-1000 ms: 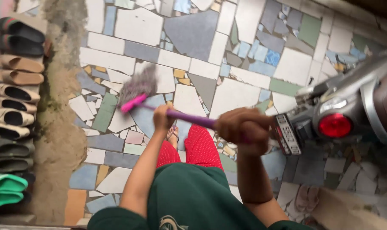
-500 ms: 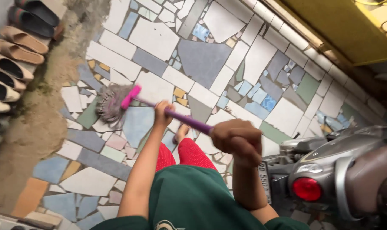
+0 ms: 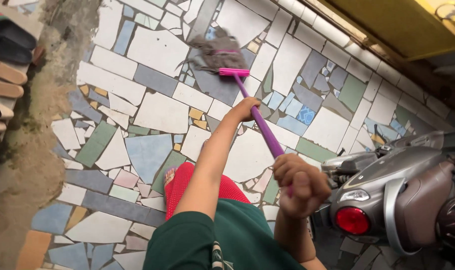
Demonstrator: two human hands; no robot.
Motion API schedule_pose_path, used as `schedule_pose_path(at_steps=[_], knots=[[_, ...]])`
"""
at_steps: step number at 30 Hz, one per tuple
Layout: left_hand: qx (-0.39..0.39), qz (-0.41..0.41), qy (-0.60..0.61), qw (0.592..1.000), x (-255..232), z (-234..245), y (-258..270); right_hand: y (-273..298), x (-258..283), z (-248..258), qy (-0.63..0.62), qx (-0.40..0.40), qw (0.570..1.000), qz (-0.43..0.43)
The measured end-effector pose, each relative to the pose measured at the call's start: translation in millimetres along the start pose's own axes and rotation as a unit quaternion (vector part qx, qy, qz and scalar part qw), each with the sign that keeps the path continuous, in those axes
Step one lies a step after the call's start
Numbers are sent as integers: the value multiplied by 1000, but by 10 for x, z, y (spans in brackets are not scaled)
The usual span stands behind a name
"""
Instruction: Mopping a tiled floor in a garage area with a motorcycle and shoes present.
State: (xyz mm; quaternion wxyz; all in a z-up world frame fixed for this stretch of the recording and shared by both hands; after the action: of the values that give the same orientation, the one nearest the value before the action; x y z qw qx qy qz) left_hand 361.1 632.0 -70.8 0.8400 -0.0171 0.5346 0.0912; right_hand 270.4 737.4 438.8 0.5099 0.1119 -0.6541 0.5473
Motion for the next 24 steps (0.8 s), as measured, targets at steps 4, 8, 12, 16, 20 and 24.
schedule_pose_path(at_steps=[4, 8, 12, 16, 20, 24], knots=[[13, 47, -76, 996, -495, 387, 265, -155, 146, -137, 6, 7, 1000, -4], [-64, 12, -167, 984, -398, 854, 883, -314, 312, -412, -33, 35, 999, -20], [-179, 2, -204, 962, -388, 1367, 1767, -470, 409, -676, -93, 89, 991, -30], [-158, 52, -198, 966, -399, 1837, 2389, -587, 281, -967, -230, 193, 954, -14], [-93, 170, -145, 970, -254, 2177, 2628, -645, 202, -1233, -204, 213, 955, -19], [-34, 131, -46, 990, 77, 1961, 2601, -675, 463, -1399, -156, 152, 974, -58]])
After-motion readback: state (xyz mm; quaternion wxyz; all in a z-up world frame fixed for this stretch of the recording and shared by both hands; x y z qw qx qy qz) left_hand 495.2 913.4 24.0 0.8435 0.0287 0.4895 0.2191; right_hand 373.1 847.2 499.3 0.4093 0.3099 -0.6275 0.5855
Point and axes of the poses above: each hand's wrist, its own y-axis away from the middle knuckle, its own z-axis out of the back of the hand, x = y × z, the point moved 6 cm from there along -y, towards the middle knuckle, and after that the axes turned 13 degrees about x, right-handed, at the moved point
